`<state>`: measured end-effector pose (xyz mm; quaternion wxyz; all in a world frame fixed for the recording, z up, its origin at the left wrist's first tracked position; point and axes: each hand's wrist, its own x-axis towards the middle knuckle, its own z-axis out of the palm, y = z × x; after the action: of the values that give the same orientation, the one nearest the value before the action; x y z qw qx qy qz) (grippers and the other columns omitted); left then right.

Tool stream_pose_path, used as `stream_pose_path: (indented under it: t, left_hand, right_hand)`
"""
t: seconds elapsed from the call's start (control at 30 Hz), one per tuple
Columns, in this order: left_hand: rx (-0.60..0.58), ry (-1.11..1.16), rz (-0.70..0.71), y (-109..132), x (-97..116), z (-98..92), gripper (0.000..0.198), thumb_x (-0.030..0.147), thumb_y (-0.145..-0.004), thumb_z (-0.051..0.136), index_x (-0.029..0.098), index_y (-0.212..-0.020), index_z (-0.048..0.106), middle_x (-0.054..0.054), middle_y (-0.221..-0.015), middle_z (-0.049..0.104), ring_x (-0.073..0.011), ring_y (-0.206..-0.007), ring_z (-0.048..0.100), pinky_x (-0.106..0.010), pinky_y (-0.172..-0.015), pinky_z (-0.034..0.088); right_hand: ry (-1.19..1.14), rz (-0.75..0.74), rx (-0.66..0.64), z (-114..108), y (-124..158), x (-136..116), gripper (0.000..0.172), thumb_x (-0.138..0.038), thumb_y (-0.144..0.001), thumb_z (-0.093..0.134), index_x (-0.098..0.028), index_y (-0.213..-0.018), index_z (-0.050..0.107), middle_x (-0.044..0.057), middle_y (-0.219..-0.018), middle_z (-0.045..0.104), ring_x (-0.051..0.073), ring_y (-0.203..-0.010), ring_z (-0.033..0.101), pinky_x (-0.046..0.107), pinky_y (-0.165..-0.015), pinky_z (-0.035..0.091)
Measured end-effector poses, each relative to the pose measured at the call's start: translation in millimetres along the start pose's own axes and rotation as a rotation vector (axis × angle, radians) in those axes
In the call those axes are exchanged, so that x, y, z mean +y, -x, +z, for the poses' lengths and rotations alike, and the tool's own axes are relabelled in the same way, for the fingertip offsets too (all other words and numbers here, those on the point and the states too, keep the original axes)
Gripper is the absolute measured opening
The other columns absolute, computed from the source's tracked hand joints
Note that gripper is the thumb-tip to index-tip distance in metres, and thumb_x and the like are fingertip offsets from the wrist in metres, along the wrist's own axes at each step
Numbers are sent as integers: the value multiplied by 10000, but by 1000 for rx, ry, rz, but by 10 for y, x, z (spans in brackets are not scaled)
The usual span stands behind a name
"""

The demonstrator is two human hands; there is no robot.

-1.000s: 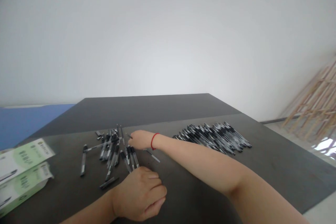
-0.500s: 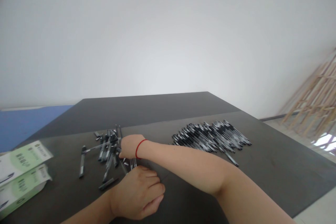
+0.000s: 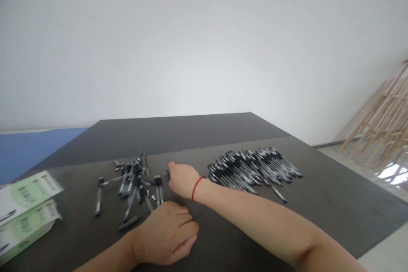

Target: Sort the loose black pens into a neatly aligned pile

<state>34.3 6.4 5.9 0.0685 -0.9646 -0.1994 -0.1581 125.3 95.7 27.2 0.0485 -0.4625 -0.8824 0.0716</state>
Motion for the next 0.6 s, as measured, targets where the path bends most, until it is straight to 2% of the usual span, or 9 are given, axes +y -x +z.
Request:
stream_pose_path:
  t: [0.07, 0.1, 0.23, 0.33, 0.43, 0.6]
  left_hand:
    - [-3, 14, -90, -11, -11, -20, 156, 241, -838, 469, 201, -690, 500, 6, -619, 603, -143, -556, 550, -260, -505, 348]
    - [-15, 21, -179, -20, -28, -39, 165, 238, -838, 463, 200, -683, 507, 2, -629, 612, -146, -570, 560, -258, -520, 354]
    - [-124, -23, -689, -43, -194, -158, 301, 259, -908, 359, 203, -677, 544, -11, -620, 623, -155, -581, 597, -252, -547, 367]
    - [-179, -86, -832, 1, -367, -250, 304, 295, -906, 365, 205, -699, 568, -36, -657, 647, -203, -615, 629, -271, -537, 383]
    - [-243, -154, -934, 67, -493, -309, 266, 292, -873, 408, 188, -721, 599, -86, -775, 679, -240, -702, 658, -304, -587, 430]
    - [-341, -214, -1029, 76, -549, -330, 303, 347, -858, 435, 145, -781, 649, -142, -843, 690, -266, -787, 672, -342, -672, 474]
  right_hand:
    - [5, 11, 10, 7, 50, -6, 304, -231, -825, 479, -169, -1121, 507, 119, -979, 676, 247, -874, 657, 317, -694, 471]
    - [6, 17, 14, 9, 70, -4, 297, -255, -828, 486, -174, -1112, 509, 117, -1002, 668, 246, -886, 653, 316, -698, 471]
    - [6, 53, 10, 42, 134, 47, 232, -262, -837, 480, -156, -1036, 532, 119, -982, 661, 238, -848, 659, 304, -667, 475]
    - [-2, 77, 9, 107, 161, 83, 201, -251, -834, 471, -142, -980, 555, 120, -906, 676, 254, -818, 667, 312, -656, 479]
    - [-24, 107, 20, 162, 155, 82, 240, -299, -829, 480, -126, -963, 577, 144, -899, 682, 280, -845, 665, 335, -683, 484]
    - [-99, 124, 19, 173, 118, 95, 241, -296, -819, 495, -120, -941, 607, 155, -930, 685, 274, -890, 657, 333, -724, 476]
